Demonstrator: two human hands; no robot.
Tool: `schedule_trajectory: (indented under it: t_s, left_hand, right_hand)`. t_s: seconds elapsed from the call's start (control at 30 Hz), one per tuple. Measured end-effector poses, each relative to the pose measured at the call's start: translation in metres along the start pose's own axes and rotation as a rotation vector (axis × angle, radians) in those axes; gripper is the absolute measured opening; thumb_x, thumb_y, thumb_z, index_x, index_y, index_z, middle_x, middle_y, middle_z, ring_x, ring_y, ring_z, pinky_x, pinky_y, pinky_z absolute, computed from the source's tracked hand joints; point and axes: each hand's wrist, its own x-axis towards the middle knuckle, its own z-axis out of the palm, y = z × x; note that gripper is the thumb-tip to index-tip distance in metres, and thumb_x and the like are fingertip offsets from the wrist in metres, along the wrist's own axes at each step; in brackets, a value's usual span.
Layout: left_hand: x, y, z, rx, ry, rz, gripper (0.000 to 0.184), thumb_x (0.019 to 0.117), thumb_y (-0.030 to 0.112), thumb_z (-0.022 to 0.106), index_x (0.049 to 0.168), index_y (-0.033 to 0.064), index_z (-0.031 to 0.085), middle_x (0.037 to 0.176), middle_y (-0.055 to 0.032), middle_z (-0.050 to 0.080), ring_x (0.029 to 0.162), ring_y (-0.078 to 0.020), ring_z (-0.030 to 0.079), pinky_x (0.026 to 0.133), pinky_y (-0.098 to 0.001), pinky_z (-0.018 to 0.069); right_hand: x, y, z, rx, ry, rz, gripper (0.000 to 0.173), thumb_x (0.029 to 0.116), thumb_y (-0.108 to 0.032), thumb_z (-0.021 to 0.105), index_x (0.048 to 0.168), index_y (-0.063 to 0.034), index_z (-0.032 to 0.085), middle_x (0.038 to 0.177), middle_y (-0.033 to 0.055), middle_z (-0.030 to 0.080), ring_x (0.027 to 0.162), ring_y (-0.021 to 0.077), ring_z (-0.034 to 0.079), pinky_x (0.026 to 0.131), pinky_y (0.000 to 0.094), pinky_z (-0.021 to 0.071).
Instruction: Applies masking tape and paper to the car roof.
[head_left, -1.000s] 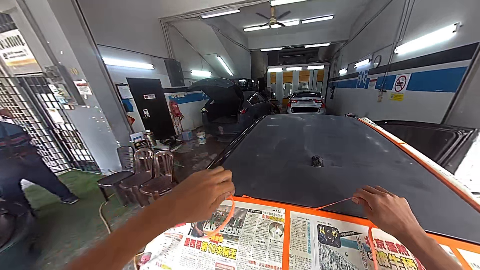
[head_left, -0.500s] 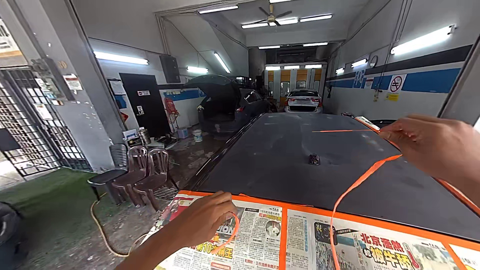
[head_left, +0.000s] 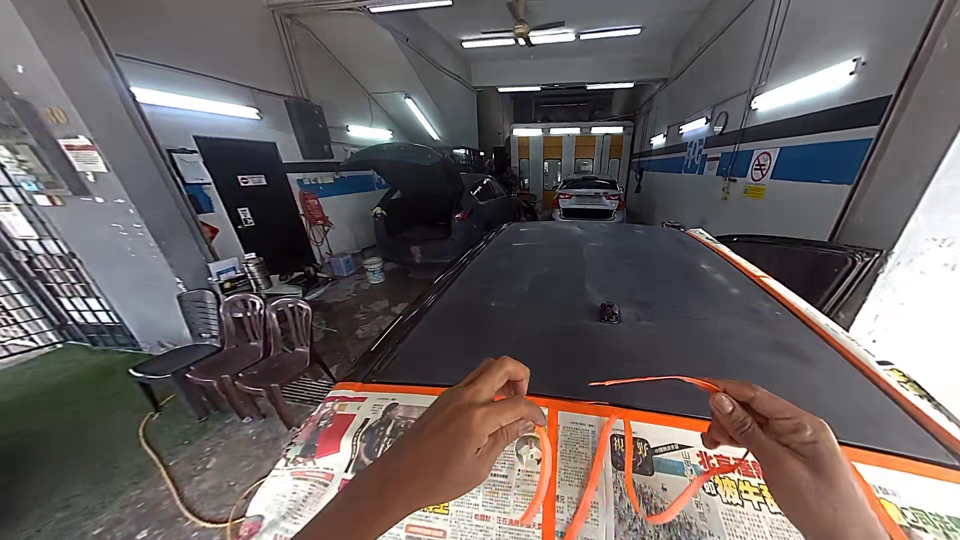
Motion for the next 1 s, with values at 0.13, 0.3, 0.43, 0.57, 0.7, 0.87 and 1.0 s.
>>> schedule_trajectory:
  t_s: [0.13, 0.3, 0.43, 0.57, 0.7, 0.87, 1.0]
  left_hand:
    - [-0.006, -0.001, -0.009, 0.035, 0.115, -0.002, 0.024, 0.1056, 0.04, 0.055, 0.11, 0.0322, 0.077, 0.121, 0.0036, 0.059, 0.112, -0.0046, 0.058, 0.093, -0.022, 0.0532]
    - [-0.012, -0.015, -0.018, 0.097, 0.156, -0.046, 0.027, 0.1065, 0.036, 0.052, 0.119, 0.0347, 0.076, 0.104, 0.009, 0.064, 0.097, -0.0018, 0.059, 0.083, -0.0186, 0.0513]
    - [-0.016, -0.026, -0.015, 0.084, 0.203, -0.092, 0.03, 0.1062, 0.035, 0.051, 0.125, 0.0372, 0.074, 0.106, 0.0089, 0.064, 0.095, -0.0007, 0.061, 0.082, -0.0172, 0.0533]
    - [-0.013, -0.034, -0.007, 0.022, 0.197, -0.133, 0.031, 0.1061, 0.04, 0.05, 0.124, 0.0332, 0.074, 0.107, 0.0107, 0.065, 0.097, -0.0007, 0.062, 0.083, -0.0177, 0.0548]
    - [0.002, -0.037, 0.007, 0.005, 0.16, -0.085, 0.027, 0.1058, 0.042, 0.052, 0.111, 0.0274, 0.074, 0.106, 0.0106, 0.066, 0.098, -0.0011, 0.063, 0.084, -0.0201, 0.0554]
    - [0.029, -0.034, 0.029, 0.024, 0.073, -0.086, 0.028, 0.1046, 0.046, 0.052, 0.108, 0.0295, 0.074, 0.106, 0.0102, 0.063, 0.098, -0.0002, 0.061, 0.081, -0.0205, 0.0538]
    - [0.043, -0.024, 0.047, -0.035, 0.042, -0.071, 0.03, 0.1049, 0.048, 0.051, 0.11, 0.0296, 0.074, 0.111, 0.0082, 0.062, 0.102, -0.0013, 0.06, 0.083, -0.0222, 0.0535]
  right_hand:
    - [-0.018, -0.003, 0.004, 0.186, 0.001, 0.104, 0.021, 0.1062, -0.005, 0.05, 0.119, 0.0003, 0.065, 0.079, -0.0004, 0.068, 0.065, 0.0116, 0.068, 0.06, 0.0285, 0.0618]
    - [-0.032, 0.018, -0.012, 0.212, 0.098, 0.176, 0.022, 0.1075, -0.006, 0.047, 0.123, 0.0008, 0.061, 0.078, -0.0013, 0.067, 0.061, 0.0104, 0.065, 0.056, 0.0273, 0.0591]
    - [-0.053, 0.049, -0.023, 0.19, 0.135, 0.286, 0.03, 0.1081, -0.009, 0.046, 0.134, 0.0037, 0.056, 0.08, -0.0016, 0.065, 0.064, 0.0103, 0.065, 0.059, 0.0283, 0.0593]
    - [-0.071, 0.072, -0.027, 0.095, 0.167, 0.311, 0.026, 0.1068, -0.011, 0.052, 0.125, 0.0047, 0.061, 0.082, 0.0002, 0.068, 0.066, 0.0083, 0.065, 0.06, 0.0252, 0.0575]
    - [-0.071, 0.084, -0.027, -0.104, 0.203, 0.33, 0.021, 0.1037, -0.019, 0.061, 0.103, 0.0009, 0.068, 0.076, 0.0007, 0.07, 0.064, 0.0073, 0.065, 0.062, 0.0247, 0.0565]
    - [-0.064, 0.092, -0.03, -0.166, 0.249, 0.396, 0.024, 0.104, -0.023, 0.061, 0.1, -0.0003, 0.069, 0.075, 0.0027, 0.072, 0.064, 0.0097, 0.068, 0.062, 0.027, 0.0573]
    - [-0.07, 0.094, -0.031, -0.132, 0.255, 0.454, 0.023, 0.105, -0.022, 0.059, 0.102, -0.0009, 0.069, 0.077, 0.0033, 0.075, 0.065, 0.0095, 0.07, 0.061, 0.0259, 0.0559]
